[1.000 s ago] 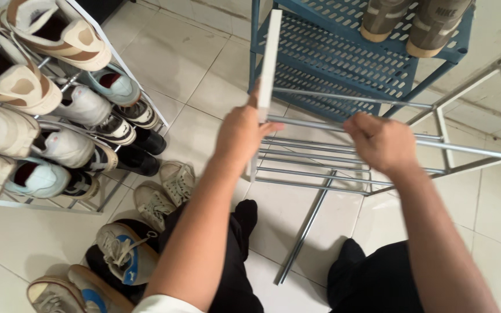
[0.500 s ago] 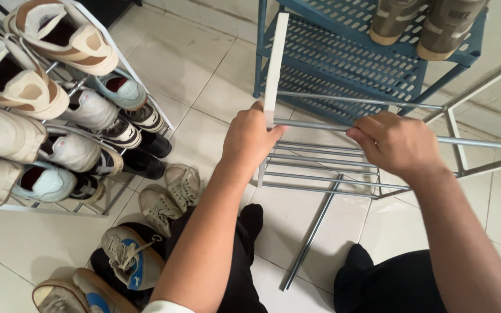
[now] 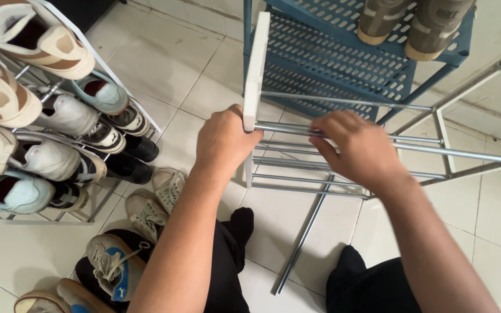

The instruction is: The person assembles a metal shoe rack by inserting horizontal bars into white plastic side frames. They repeatedly pick up bars, align them with the frame slots, and push them into place to build the rack structure.

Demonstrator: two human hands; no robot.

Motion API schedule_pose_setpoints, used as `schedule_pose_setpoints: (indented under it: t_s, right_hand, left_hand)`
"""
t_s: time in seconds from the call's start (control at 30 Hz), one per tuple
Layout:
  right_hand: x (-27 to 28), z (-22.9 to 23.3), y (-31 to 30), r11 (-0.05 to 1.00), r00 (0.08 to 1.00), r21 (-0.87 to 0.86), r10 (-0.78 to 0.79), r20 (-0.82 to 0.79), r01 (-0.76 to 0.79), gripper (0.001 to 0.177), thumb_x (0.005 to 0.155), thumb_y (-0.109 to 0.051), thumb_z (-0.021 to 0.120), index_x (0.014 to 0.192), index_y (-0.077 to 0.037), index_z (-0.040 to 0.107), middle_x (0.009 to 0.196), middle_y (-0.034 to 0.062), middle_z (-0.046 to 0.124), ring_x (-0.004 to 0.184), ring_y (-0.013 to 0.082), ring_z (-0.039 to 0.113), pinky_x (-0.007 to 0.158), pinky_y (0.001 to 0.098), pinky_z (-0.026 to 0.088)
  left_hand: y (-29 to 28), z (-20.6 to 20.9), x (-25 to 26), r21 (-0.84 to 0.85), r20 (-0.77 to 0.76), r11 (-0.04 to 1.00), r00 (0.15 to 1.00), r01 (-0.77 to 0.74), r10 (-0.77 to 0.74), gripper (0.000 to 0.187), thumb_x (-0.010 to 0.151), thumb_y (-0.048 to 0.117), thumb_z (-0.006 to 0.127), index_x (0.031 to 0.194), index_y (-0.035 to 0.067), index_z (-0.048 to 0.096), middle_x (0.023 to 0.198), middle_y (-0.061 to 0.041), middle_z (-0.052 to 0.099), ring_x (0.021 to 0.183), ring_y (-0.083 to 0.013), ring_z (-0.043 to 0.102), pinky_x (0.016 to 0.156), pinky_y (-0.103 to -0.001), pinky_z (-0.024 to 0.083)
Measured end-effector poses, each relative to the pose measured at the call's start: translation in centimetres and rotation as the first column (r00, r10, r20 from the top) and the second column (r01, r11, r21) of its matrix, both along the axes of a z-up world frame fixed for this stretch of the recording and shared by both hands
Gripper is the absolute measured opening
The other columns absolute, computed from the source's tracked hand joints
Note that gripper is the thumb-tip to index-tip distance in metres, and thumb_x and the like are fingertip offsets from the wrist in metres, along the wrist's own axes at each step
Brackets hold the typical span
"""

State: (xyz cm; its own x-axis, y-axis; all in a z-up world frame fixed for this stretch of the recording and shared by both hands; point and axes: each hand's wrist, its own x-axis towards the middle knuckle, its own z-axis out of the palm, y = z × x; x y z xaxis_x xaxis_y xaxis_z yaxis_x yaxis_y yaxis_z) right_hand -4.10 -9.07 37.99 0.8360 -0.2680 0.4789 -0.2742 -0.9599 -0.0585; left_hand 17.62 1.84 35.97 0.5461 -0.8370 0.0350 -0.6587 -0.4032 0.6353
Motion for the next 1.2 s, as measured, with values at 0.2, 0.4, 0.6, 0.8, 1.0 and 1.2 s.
schedule_pose_setpoints:
  t_s: [0.2, 0.4, 0.6, 0.8, 1.0, 1.2]
  right_hand:
    - [1.0, -2.3, 0.4, 0.976, 0.996, -0.216, -0.057, -0.068, 0.041, 0.022, 0.098, -0.024, 0.071, 0.109, -0.006, 0.066, 0.084, 0.0041, 0.066, 0.078, 0.0211, 0.069, 0.066, 0.0337, 0.057]
    - [1.9, -2.7, 0.0, 0.905, 0.998, -0.421, -0.047, 0.048, 0.063, 0.026, 0.101, -0.034, 0.071, 0.091, -0.012, 0.064, 0.076, -0.0007, 0.064, 0.072, 0.0174, 0.066, 0.059, 0.0306, 0.054]
    - [2.4, -1.2, -0.8, 0.968, 0.986, 0.221, -0.088, -0.141, 0.118, 0.021, 0.099, -0.032, 0.068, 0.089, -0.014, 0.074, 0.066, 0.0038, 0.067, 0.057, 0.0232, 0.063, 0.053, 0.038, 0.051]
    - [3.1, -1.7, 1.1, 0.965, 0.996, -0.257, -0.038, 0.075, 0.056, 0.021, 0.099, -0.033, 0.07, 0.101, -0.012, 0.069, 0.09, 0.0042, 0.064, 0.079, 0.0206, 0.065, 0.068, 0.0357, 0.057]
    - [4.1, -3.2, 2.4, 0.924, 0.992, -0.369, -0.06, 0.11, 0.097, 0.022, 0.094, -0.026, 0.07, 0.11, -0.01, 0.066, 0.101, 0.0059, 0.062, 0.088, 0.0221, 0.062, 0.075, 0.0357, 0.055]
    - [5.6, -4.9, 2.4, 0.884, 0.985, -0.437, -0.124, 0.12, 0.165, 0.02, 0.1, -0.027, 0.068, 0.108, -0.009, 0.065, 0.103, 0.0038, 0.062, 0.09, 0.0199, 0.062, 0.074, 0.0349, 0.053]
  left_hand:
    - [-0.5, -0.5, -0.5, 0.014, 0.083, 1.0, 0.996, -0.012, 0.011, 0.03, 0.078, 0.025, 0.077, 0.101, 0.007, 0.068, 0.081, -0.013, 0.076, 0.081, -0.0336, 0.074, 0.074, -0.045, 0.058]
    - [-0.7, -1.6, -0.7, -0.063, 0.059, 0.998, 0.998, -0.01, 0.013, 0.032, 0.079, 0.026, 0.08, 0.1, 0.005, 0.067, 0.082, -0.014, 0.075, 0.08, -0.0344, 0.074, 0.071, -0.046, 0.058]
    - [-0.9, -1.2, -0.7, -0.062, -0.087, 0.998, 0.996, -0.022, 0.017, 0.038, 0.08, 0.029, 0.08, 0.103, 0.004, 0.065, 0.08, -0.013, 0.076, 0.078, -0.0302, 0.076, 0.07, -0.042, 0.06]
    - [0.0, 0.1, -0.6, -0.014, 0.003, 0.995, 0.995, -0.103, 0.103, 0.037, 0.081, 0.033, 0.081, 0.098, 0.003, 0.068, 0.083, -0.016, 0.076, 0.082, -0.0343, 0.074, 0.073, -0.045, 0.058]
    - [0.4, 0.4, -1.0, 0.062, 0.126, 0.993, 0.988, -0.099, 0.091, 0.036, 0.082, 0.036, 0.082, 0.092, 0.003, 0.07, 0.083, -0.016, 0.075, 0.083, -0.0353, 0.074, 0.074, -0.045, 0.058]
    - [0.7, -0.2, 0.3, 0.069, 0.243, 0.984, 0.954, 0.166, -0.178, 0.035, 0.082, 0.031, 0.082, 0.097, 0.003, 0.069, 0.079, -0.016, 0.074, 0.08, -0.035, 0.073, 0.072, -0.045, 0.057]
